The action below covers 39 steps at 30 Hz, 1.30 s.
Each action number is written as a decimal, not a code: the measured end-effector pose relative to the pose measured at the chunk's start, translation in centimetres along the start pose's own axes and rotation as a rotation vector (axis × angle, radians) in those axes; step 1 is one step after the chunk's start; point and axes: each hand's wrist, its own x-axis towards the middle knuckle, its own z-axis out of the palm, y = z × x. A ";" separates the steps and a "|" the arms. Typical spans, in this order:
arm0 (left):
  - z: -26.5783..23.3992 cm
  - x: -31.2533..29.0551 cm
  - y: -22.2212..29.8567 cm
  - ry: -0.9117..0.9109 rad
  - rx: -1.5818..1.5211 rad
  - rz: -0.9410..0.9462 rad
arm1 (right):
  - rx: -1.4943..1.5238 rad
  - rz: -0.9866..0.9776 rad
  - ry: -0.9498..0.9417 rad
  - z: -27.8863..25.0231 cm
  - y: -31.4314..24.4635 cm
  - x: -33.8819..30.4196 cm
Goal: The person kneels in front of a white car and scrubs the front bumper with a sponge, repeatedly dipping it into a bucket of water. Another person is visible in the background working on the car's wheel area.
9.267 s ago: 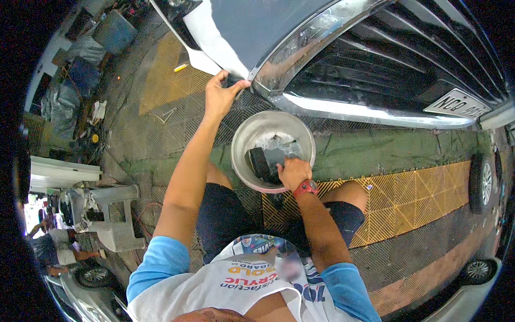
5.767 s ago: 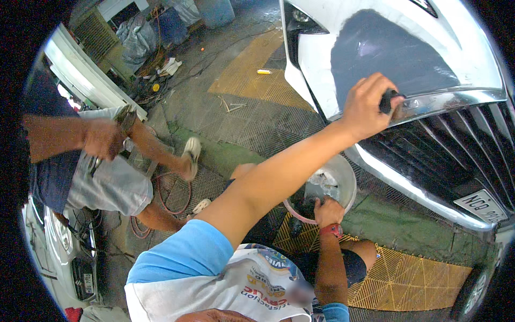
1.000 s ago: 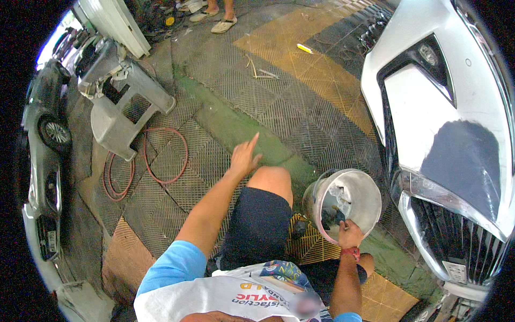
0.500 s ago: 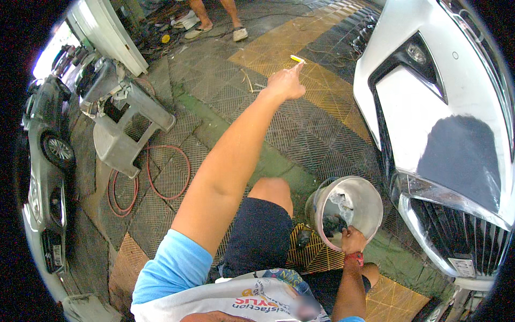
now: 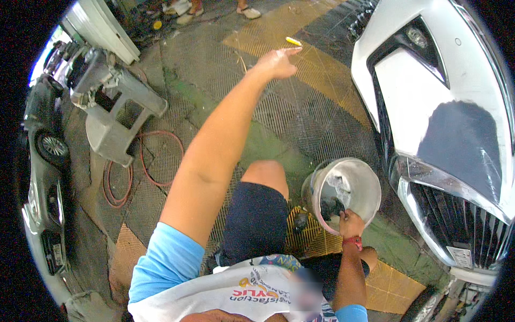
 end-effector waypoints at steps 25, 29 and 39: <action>-8.5 -16.6 -5.9 0.473 -0.750 0.187 | -0.055 -0.032 0.015 1.2 1.8 -0.7; -6.3 -20.3 -6.7 0.526 -0.743 0.078 | -0.013 -0.084 0.041 1.2 2.7 0.7; -2.1 -28.3 -6.2 0.572 -0.683 -0.074 | 0.427 0.230 -0.160 1.3 1.7 3.5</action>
